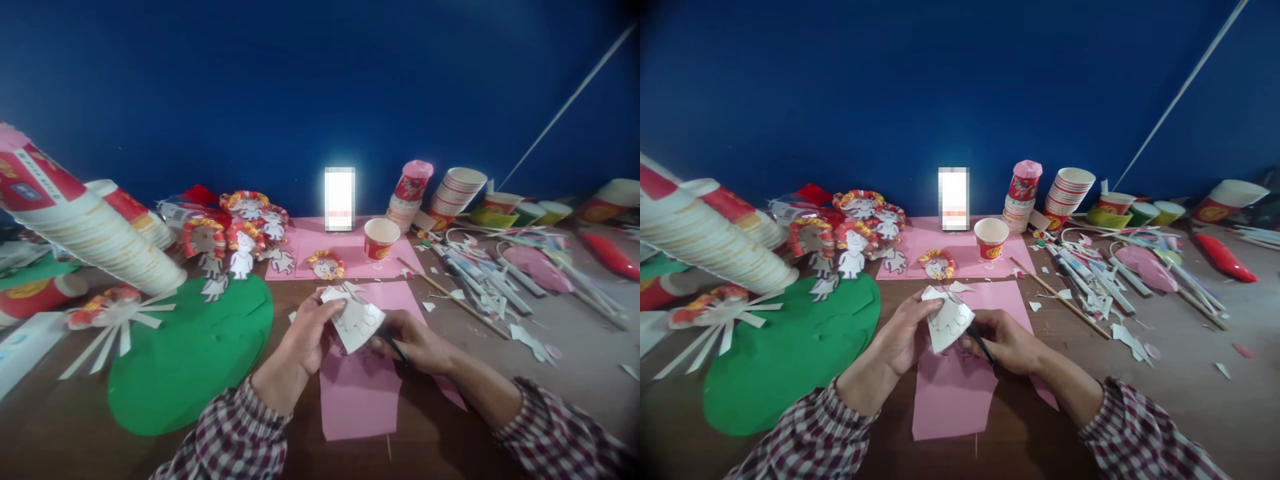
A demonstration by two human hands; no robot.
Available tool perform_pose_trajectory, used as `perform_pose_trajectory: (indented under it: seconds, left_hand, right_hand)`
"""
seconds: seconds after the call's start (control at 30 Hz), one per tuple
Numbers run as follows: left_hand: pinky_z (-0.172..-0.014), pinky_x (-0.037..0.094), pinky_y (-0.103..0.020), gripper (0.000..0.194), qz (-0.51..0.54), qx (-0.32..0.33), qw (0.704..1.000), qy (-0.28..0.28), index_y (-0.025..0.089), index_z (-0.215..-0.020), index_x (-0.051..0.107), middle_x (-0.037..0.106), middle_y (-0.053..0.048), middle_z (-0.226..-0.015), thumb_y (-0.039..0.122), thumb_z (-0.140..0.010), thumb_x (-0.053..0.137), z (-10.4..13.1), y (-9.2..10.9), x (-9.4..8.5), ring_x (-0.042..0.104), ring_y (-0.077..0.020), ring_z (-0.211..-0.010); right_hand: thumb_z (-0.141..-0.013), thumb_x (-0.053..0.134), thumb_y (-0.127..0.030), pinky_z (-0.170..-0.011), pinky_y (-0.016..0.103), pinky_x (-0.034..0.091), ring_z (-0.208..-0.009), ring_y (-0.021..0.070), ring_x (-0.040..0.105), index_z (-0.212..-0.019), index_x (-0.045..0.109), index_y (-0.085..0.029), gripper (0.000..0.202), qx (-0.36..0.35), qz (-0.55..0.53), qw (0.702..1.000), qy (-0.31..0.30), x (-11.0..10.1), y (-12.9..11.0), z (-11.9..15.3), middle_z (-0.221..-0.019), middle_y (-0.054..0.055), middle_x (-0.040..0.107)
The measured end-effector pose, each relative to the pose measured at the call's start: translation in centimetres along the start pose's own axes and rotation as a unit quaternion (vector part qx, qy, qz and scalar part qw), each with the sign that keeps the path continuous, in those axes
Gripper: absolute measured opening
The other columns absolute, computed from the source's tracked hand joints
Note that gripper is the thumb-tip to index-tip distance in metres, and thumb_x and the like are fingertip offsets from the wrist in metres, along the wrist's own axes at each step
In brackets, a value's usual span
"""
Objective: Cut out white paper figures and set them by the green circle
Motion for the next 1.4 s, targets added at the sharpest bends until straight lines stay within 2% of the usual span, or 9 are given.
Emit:
perform_pose_trajectory:
  seconds: [0.17, 0.3, 0.4, 0.6, 0.77, 0.87, 1.03, 1.23, 1.4]
  left_hand:
    - [-0.058, 0.052, -0.025, 0.027, -0.003, -0.012, 1.0, -0.004, 0.013, -0.091, 0.06, 0.068, -0.003, -0.074, 0.016, -0.068, 0.073, 0.03, -0.01, 0.13, 0.063, -0.0136, -0.061]
    - [-0.058, 0.052, -0.025, 0.024, 0.015, -0.051, 0.998, -0.027, 0.009, -0.089, 0.064, 0.07, -0.007, -0.072, 0.015, -0.067, 0.071, 0.02, -0.35, 0.33, 0.064, -0.0154, -0.061]
    - [-0.053, 0.05, -0.025, 0.023, 0.02, -0.066, 0.997, -0.037, 0.007, -0.087, 0.065, 0.069, -0.008, -0.07, 0.017, -0.067, 0.071, 0.03, -0.59, 0.44, 0.063, -0.0161, -0.057]
    - [-0.06, 0.051, -0.022, 0.027, 0.011, -0.034, 0.999, -0.034, 0.013, -0.087, 0.063, 0.068, -0.003, -0.074, 0.017, -0.065, 0.077, -0.07, -0.65, 0.51, 0.063, -0.0119, -0.062]
    - [-0.05, 0.046, -0.019, 0.033, -0.023, -0.011, 1.0, -0.017, 0.015, -0.082, 0.055, 0.064, 0.0, -0.071, 0.02, -0.062, 0.081, -0.03, -0.63, 0.18, 0.058, -0.0094, -0.058]
    - [-0.047, 0.044, -0.019, 0.036, -0.047, -0.004, 0.999, -0.013, 0.017, -0.083, 0.052, 0.062, 0.0, -0.07, 0.023, -0.062, 0.082, 0.01, -0.48, 0.1, 0.057, -0.0095, -0.056]
    - [-0.047, 0.044, -0.018, 0.028, -0.053, 0.0, 0.999, -0.005, 0.015, -0.077, 0.054, 0.057, 0.003, -0.063, 0.03, -0.069, 0.077, -0.07, -0.31, -0.05, 0.052, -0.0063, -0.05]
    - [-0.045, 0.04, -0.015, 0.029, -0.056, 0.007, 0.998, 0.004, 0.015, -0.071, 0.052, 0.054, 0.004, -0.061, 0.025, -0.065, 0.079, -0.24, -0.23, -0.27, 0.049, -0.0047, -0.049]
    - [-0.047, 0.042, -0.016, 0.034, -0.051, 0.009, 0.999, 0.005, 0.017, -0.079, 0.052, 0.057, 0.004, -0.064, 0.023, -0.062, 0.081, -0.17, -0.13, -0.05, 0.052, -0.0055, -0.051]
  right_hand:
    - [-0.08, 0.069, -0.043, -0.057, 0.023, 0.035, -0.063, 0.0101, 0.042, -0.081, 0.058, -0.011, 0.034, -0.003, -0.005, 1.0, -0.006, 0.06, -0.3, -0.03, -0.069, -0.001, 0.05]
    - [-0.079, 0.07, -0.042, -0.061, 0.024, 0.038, -0.066, 0.0111, 0.044, -0.08, 0.058, -0.012, 0.033, 0.002, 0.005, 1.0, 0.0, 0.03, -0.18, -0.05, -0.071, -0.001, 0.051]
    - [-0.077, 0.071, -0.044, -0.062, 0.024, 0.04, -0.067, 0.0118, 0.045, -0.08, 0.059, -0.013, 0.033, -0.005, 0.015, 1.0, 0.016, -0.1, -0.02, -0.06, -0.072, 0.0, 0.052]
    - [-0.078, 0.069, -0.046, -0.062, 0.024, 0.041, -0.067, 0.012, 0.045, -0.083, 0.063, -0.013, 0.034, -0.028, -0.006, 1.0, 0.012, 0.13, -0.59, -0.11, -0.073, 0.001, 0.054]
    - [-0.073, 0.074, -0.045, -0.06, 0.023, 0.039, -0.063, 0.0109, 0.042, -0.072, 0.06, -0.013, 0.036, -0.024, -0.025, 0.999, 0.009, -0.01, -0.54, -0.16, -0.07, 0.0, 0.053]
    - [-0.073, 0.074, -0.045, -0.059, 0.022, 0.037, -0.063, 0.0109, 0.042, -0.071, 0.06, -0.013, 0.036, -0.023, -0.022, 0.999, 0.012, -0.2, -0.37, -0.16, -0.069, -0.001, 0.053]
    - [-0.071, 0.074, -0.049, -0.057, 0.022, 0.037, -0.061, 0.0104, 0.041, -0.071, 0.059, -0.013, 0.039, -0.016, -0.03, 0.999, 0.015, -0.25, -0.24, -0.21, -0.068, 0.0, 0.052]
    - [-0.069, 0.074, -0.054, -0.047, 0.021, 0.032, -0.051, 0.0082, 0.039, -0.07, 0.056, -0.013, 0.045, 0.029, -0.05, 0.998, 0.015, 0.02, -0.38, -0.12, -0.06, -0.002, 0.05]
    - [-0.072, 0.073, -0.051, -0.052, 0.022, 0.035, -0.057, 0.0096, 0.041, -0.073, 0.057, -0.014, 0.041, -0.001, -0.03, 1.0, 0.008, -0.09, -0.62, -0.19, -0.064, -0.001, 0.052]
Point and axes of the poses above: each hand's wrist, its own z-axis away from the middle knuckle, its own x-axis out of the palm, y = z × x, the point moved 6 cm from there along -z, towards the middle knuckle
